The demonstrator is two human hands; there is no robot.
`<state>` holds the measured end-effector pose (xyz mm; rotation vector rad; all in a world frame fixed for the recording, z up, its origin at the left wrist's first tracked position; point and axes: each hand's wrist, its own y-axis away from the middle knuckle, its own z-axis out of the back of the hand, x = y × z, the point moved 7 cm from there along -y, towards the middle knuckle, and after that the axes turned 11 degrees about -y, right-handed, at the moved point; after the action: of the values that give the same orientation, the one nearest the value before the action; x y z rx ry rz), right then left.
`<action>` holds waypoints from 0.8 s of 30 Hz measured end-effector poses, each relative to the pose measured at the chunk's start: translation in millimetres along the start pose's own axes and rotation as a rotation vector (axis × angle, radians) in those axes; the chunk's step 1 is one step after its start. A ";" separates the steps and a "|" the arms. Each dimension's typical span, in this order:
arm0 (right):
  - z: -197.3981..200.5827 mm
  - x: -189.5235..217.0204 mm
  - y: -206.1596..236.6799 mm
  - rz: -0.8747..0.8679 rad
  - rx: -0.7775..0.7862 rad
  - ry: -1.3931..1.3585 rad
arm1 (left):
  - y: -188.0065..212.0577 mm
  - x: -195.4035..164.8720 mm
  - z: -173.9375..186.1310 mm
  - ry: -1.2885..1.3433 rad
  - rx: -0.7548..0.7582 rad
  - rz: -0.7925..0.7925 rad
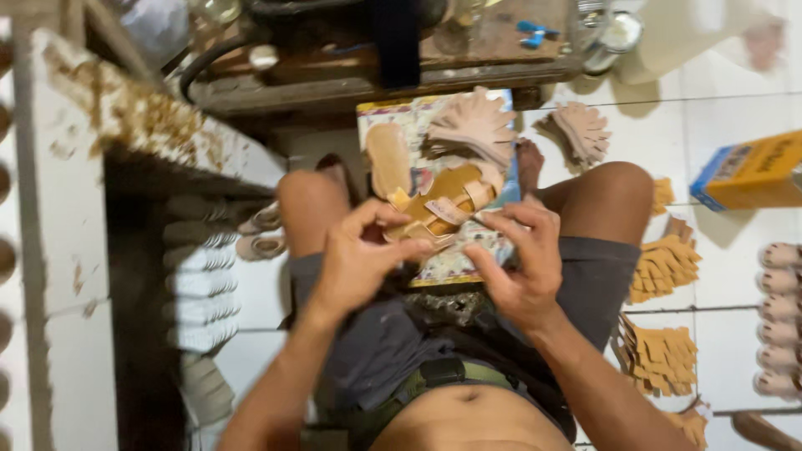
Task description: The person sits on the workshop floor assembling a leather sandal over a wooden shoe last. They fit a cut leather upper over the last, press and fold the straps, tap the leather into shape with a mallet, and work the edges by hand, handling the last, upper pieces, and sole components.
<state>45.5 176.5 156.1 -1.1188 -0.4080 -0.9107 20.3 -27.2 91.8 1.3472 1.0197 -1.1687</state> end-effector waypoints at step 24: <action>-165.1 -60.9 -37.6 -0.377 0.786 -0.584 | -21.9 44.5 91.7 -0.343 0.224 0.174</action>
<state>-44.9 48.4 67.8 -0.5515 -1.3625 -0.6210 -3.7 -117.2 45.2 1.3195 0.5284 -1.3523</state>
